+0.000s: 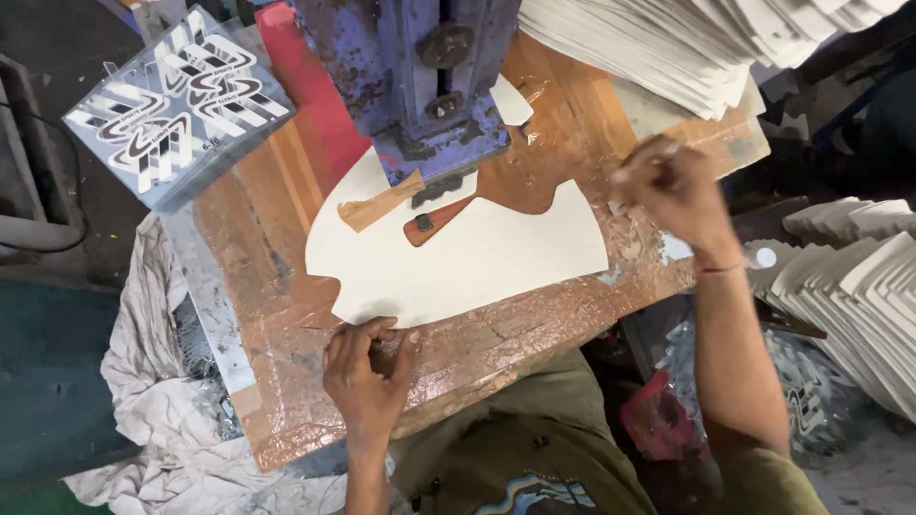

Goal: Stamping or heat pressing designs onto white sheets using a machine.

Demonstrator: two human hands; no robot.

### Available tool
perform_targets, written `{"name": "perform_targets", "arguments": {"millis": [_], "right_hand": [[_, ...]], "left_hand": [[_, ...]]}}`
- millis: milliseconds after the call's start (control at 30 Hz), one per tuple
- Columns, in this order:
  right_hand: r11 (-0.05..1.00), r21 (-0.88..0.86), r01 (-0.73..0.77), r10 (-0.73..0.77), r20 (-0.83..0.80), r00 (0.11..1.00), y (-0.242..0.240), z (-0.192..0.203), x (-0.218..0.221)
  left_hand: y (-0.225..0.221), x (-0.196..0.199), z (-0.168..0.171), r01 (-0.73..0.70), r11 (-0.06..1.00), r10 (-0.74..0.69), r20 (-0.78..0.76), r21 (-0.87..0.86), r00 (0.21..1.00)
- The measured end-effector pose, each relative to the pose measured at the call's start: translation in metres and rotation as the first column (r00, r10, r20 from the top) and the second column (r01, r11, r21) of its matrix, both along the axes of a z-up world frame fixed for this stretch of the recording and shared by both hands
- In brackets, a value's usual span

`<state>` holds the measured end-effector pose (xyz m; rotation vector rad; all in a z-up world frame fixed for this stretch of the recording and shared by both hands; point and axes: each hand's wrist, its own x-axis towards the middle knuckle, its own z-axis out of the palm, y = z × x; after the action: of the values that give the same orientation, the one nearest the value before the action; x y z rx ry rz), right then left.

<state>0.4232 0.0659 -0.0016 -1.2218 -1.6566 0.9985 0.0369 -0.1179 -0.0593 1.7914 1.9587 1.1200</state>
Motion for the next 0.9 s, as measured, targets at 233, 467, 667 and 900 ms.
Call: {"name": "perform_targets", "arguments": {"millis": [233, 467, 667, 900], "right_hand": [[0.989, 0.135, -0.068, -0.028, 0.605, 0.796, 0.027, 0.006, -0.06], [0.949, 0.24, -0.203, -0.006, 0.66, 0.751, 0.074, -0.007, -0.061], [0.842, 0.342, -0.418, 0.11, 0.65, 0.752, 0.089, -0.02, -0.064], [0.938, 0.255, -0.236, 0.081, 0.5, 0.862, 0.086, -0.021, -0.069]], "left_hand": [[-0.001, 0.0, -0.001, -0.007, 1.0, 0.007, 0.011, -0.005, 1.0], [-0.001, -0.002, -0.007, -0.004, 1.0, 0.004, -0.004, 0.003, 1.0], [-0.002, -0.002, -0.011, -0.001, 1.0, 0.001, -0.016, 0.014, 1.0], [-0.002, -0.001, -0.004, -0.012, 1.0, 0.012, -0.01, 0.007, 1.0]]}}
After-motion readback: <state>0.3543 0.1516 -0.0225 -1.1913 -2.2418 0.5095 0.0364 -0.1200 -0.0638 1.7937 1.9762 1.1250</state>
